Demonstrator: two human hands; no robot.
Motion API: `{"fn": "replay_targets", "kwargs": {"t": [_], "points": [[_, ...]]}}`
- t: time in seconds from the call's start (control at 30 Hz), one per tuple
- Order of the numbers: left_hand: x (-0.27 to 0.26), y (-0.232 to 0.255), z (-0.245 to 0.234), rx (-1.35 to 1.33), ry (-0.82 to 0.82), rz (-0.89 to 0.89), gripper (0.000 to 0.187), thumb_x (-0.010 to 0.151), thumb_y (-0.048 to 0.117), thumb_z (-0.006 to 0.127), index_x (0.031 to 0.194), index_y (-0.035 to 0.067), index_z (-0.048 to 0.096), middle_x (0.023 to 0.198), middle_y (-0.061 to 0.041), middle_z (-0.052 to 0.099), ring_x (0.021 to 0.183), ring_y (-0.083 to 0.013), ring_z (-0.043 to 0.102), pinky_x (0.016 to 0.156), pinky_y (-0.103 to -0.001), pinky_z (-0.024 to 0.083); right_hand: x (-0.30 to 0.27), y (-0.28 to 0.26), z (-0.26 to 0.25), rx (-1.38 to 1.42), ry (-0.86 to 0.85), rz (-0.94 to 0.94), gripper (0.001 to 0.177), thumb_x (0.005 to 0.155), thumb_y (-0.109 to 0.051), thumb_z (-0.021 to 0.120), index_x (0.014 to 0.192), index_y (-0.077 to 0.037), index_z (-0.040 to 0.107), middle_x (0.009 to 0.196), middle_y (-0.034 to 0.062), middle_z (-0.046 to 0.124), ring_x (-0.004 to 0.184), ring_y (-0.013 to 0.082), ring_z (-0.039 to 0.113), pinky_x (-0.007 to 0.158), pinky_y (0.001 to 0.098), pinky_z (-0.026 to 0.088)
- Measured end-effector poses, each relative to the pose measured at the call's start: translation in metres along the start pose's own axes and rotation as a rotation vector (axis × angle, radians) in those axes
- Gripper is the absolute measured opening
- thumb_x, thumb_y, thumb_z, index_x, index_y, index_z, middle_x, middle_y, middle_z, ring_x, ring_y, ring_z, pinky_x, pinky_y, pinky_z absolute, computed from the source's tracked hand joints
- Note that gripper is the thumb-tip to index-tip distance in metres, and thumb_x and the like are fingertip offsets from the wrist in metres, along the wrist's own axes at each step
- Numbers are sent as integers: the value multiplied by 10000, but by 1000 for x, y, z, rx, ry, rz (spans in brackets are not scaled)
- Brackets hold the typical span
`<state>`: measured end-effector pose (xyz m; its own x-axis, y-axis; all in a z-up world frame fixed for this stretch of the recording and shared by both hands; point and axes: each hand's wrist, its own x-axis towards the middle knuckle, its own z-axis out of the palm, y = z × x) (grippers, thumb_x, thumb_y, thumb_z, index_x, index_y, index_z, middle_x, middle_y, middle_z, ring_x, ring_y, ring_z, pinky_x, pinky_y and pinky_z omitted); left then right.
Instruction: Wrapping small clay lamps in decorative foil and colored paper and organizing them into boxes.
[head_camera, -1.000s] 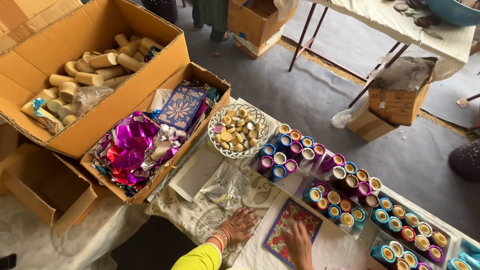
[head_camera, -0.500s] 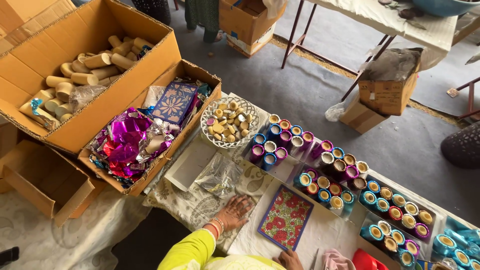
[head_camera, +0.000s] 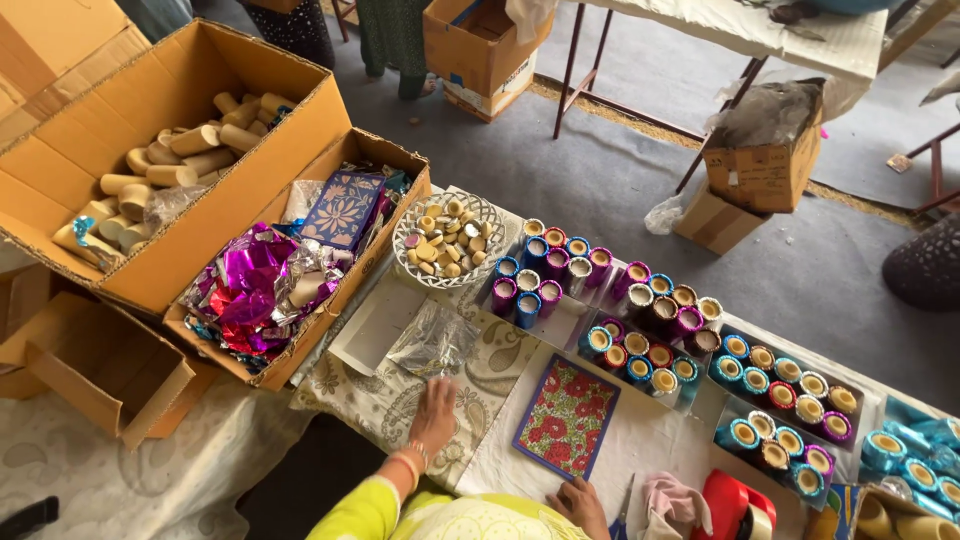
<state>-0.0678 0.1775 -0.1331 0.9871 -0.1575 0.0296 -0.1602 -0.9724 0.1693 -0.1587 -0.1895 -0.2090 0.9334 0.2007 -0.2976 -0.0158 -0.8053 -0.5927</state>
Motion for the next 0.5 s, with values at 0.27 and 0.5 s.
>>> {"fn": "replay_targets", "kwargs": {"t": [0.27,0.5], "points": [[82,-69,38,18,-9,-38,435,852,71,652,1281,98,584,1132,-126,648,1078,-299,618,963,-454,477,-17,36,21,83,59,19,213,830,-340,799,871,-137,746,886,67,666,856,272,627,759,392,534],[115,-115,-11,-680,353,-247,174,951,168,711,1052,44,645,849,-151,683,773,-388,676,629,-385,470,-60,73,34,255,210,231,227,842,-316,808,890,-103,750,739,76,622,613,154,582,601,310,526]]}}
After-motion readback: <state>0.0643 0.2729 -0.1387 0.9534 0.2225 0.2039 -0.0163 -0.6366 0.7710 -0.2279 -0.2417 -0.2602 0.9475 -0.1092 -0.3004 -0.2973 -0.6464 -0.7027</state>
